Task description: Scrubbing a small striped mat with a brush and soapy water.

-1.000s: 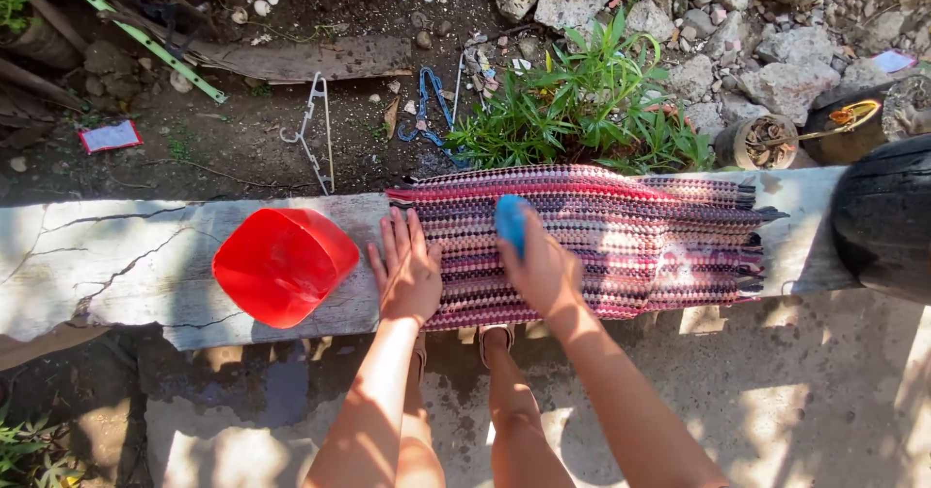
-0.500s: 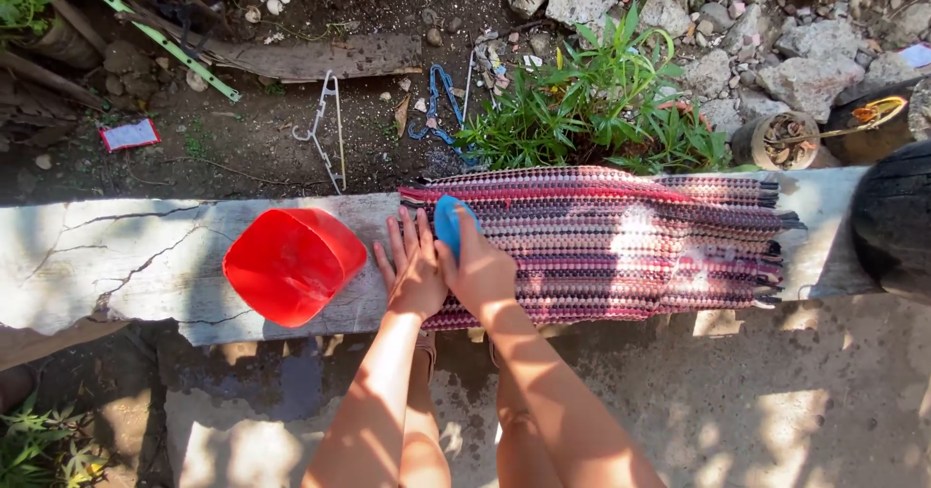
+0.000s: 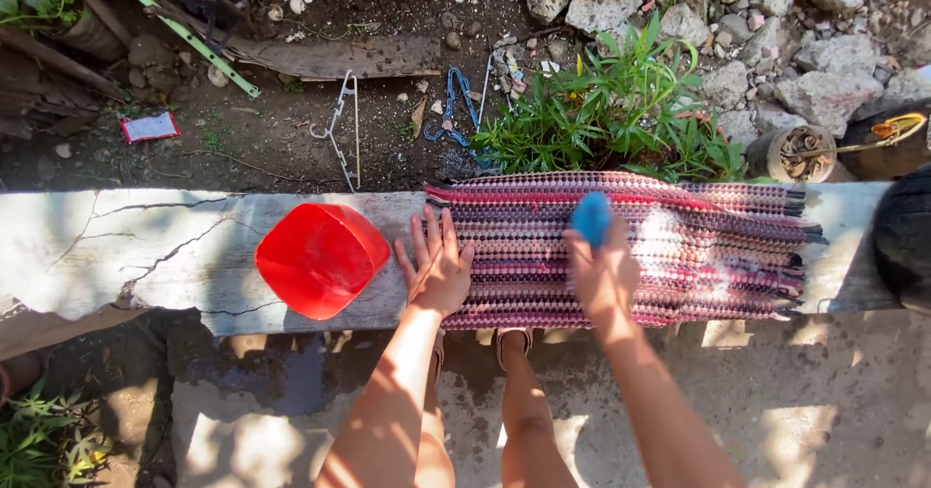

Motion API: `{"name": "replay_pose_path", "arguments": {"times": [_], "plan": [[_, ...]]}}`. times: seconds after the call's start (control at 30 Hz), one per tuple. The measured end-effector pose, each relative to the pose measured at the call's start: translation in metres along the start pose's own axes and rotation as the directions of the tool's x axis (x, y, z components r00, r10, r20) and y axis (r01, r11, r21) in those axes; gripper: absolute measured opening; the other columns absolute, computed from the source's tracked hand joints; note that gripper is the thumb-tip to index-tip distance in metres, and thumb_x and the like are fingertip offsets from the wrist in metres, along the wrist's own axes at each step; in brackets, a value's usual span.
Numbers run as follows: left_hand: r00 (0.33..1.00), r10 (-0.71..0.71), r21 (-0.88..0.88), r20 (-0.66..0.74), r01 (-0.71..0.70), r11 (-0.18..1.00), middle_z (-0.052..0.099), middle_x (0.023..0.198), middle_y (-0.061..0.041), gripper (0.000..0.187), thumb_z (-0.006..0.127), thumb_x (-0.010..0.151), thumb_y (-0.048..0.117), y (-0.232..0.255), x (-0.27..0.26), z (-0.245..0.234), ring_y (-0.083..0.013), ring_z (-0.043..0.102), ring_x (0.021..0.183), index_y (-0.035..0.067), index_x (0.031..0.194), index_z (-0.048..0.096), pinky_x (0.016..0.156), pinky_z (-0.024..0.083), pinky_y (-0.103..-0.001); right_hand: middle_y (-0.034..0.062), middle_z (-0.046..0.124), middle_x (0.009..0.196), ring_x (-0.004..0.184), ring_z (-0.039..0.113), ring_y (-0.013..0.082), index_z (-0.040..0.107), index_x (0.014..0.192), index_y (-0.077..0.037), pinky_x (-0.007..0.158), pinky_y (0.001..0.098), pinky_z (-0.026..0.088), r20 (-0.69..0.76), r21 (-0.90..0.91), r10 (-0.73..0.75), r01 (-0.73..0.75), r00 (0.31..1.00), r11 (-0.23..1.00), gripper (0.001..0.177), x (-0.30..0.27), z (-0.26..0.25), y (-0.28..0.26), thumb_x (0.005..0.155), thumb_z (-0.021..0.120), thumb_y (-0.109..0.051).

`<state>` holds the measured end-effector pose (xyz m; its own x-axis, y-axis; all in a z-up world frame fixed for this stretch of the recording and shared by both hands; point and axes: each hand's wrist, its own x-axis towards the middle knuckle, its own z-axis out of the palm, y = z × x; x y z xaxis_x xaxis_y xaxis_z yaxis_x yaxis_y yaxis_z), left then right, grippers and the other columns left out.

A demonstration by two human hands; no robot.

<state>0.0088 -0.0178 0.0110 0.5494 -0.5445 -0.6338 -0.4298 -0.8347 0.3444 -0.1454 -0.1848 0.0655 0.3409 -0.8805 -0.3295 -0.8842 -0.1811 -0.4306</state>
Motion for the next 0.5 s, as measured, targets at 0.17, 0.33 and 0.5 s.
{"name": "replay_pose_path", "arguments": {"times": [0.17,0.33,0.5], "plan": [[0.999,0.024,-0.025,-0.027,-0.025,0.999,-0.020,0.172,-0.008,0.076,0.029,0.106,0.052,-0.003,-0.003,0.001,-0.0293,-0.023,0.156,0.018,0.165,-0.004,0.120,-0.016,-0.061,0.0144,0.073,0.074,0.060,0.071,0.0365,0.046,0.147,-0.018,0.052,0.0483,0.055,0.049,-0.041,-0.439,0.441,0.897,0.897,0.062,-0.025,0.054,-0.056,0.094,0.065,-0.046],[0.998,0.051,-0.018,-0.032,-0.051,0.999,-0.020,0.171,-0.009,0.077,0.030,0.104,0.052,-0.004,-0.003,0.003,-0.0284,-0.022,0.156,0.019,0.164,-0.005,0.119,-0.016,-0.061,0.0152,0.073,0.076,0.057,0.072,0.0331,0.038,0.154,-0.019,0.047,0.0443,0.058,0.159,-0.096,-0.273,0.290,0.949,0.952,0.065,0.018,0.002,0.008,0.100,0.060,-0.047],[0.997,0.067,-0.066,-0.044,-0.070,0.995,-0.017,0.172,-0.008,0.076,0.032,0.105,0.049,0.002,-0.003,-0.007,-0.0284,-0.021,0.156,0.020,0.165,-0.004,0.119,-0.017,-0.060,0.0176,0.072,0.085,0.070,0.072,0.0372,0.043,0.151,-0.010,0.060,0.0487,0.056,-0.204,-0.256,-0.200,0.145,0.958,0.956,0.068,0.059,-0.045,0.107,0.099,0.068,-0.045]]}}
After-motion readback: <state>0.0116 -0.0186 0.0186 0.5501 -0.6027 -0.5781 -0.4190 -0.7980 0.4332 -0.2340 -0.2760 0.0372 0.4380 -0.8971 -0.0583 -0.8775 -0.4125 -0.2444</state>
